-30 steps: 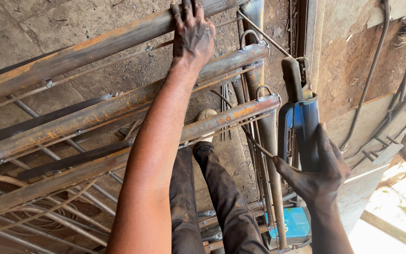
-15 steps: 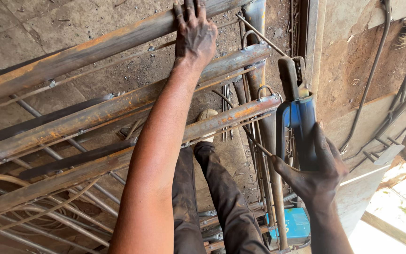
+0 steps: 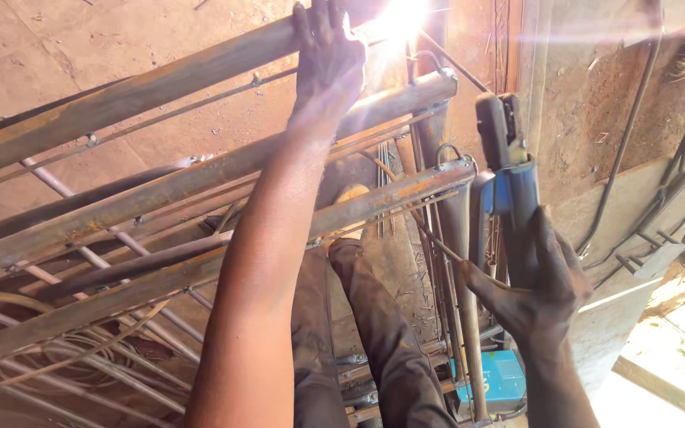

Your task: The person welds joints on a metal frame structure using a handheld welding torch. They move along the frame, applying welds to multiple intersections while standing on the structure.

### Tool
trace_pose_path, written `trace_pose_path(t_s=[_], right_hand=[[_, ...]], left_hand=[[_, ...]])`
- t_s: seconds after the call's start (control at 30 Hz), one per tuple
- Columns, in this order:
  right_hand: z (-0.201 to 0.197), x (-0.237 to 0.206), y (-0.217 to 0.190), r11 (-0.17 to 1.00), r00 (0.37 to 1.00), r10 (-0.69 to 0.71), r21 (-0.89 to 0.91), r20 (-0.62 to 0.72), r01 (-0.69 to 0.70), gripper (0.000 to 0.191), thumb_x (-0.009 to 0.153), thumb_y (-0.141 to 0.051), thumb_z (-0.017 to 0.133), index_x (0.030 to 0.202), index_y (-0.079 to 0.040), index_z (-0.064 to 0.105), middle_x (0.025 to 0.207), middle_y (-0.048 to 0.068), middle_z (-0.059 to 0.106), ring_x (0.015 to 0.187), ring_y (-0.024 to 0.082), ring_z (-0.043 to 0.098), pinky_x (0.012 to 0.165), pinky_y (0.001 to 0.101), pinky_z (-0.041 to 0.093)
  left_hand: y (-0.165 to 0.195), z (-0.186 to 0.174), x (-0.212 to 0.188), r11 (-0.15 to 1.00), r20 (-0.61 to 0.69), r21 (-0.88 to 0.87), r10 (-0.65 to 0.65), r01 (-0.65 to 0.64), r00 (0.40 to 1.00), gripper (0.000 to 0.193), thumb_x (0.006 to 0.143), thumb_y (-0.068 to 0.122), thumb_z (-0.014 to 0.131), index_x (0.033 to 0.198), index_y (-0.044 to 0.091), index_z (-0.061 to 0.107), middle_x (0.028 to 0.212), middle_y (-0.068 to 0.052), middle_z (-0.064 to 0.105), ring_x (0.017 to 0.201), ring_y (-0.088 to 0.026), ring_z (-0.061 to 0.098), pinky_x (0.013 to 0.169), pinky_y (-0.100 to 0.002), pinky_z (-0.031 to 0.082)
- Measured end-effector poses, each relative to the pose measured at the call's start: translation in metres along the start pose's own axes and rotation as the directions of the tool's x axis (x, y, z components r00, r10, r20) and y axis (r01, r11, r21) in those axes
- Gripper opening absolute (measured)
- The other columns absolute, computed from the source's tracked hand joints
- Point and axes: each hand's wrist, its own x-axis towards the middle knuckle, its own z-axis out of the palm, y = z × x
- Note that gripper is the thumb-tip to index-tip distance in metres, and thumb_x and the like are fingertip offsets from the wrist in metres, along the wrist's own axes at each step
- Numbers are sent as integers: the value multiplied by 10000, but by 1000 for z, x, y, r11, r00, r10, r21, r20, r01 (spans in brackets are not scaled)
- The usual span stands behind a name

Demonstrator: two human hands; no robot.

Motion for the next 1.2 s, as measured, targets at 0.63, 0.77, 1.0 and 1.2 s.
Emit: trace_pose_path(t_s=[0.63, 0.77, 1.0, 1.2], right_hand=[[1, -2, -2, 997, 998, 56, -53, 26, -55, 990, 774, -403, 923, 1515, 113, 516, 1159, 210, 709, 986, 288, 727, 852, 380, 576], [1, -1, -2, 995, 997, 67, -68, 24, -66, 995, 743, -393, 926, 1499, 112, 521, 1151, 225, 706, 1024, 301, 727, 894, 393, 581], [1, -1, -2, 997, 998, 55, -53, 9, -55, 1004, 729, -386, 942, 1502, 101, 524, 1218, 245, 700, 1090, 323, 728, 892, 373, 584], [3, -2, 1, 998, 998, 55, -23, 18, -54, 1011, 734, -382, 943, 1513, 100, 516, 1222, 242, 695, 1046, 315, 727, 897, 382, 582]], left_hand=[[-6, 13, -5, 999, -191, 3, 49, -49, 980, 186, 827, 141, 716, 940, 22, 802, 1430, -299, 548, 1412, -477, 354, 1150, -715, 255], [-8, 14, 1, 998, -104, 24, 56, -53, 993, 113, 807, 112, 712, 834, 35, 790, 1380, -275, 580, 1395, -482, 366, 1103, -738, 272], [-8, 8, -2, 998, -70, -37, 43, -45, 997, 162, 867, 93, 701, 980, 13, 787, 1449, -296, 524, 1426, -476, 369, 1161, -734, 282], [-4, 2, 2, 999, -142, -46, 13, -20, 990, 222, 828, 128, 684, 987, 15, 788, 1501, -296, 468, 1419, -490, 354, 1137, -727, 255]])
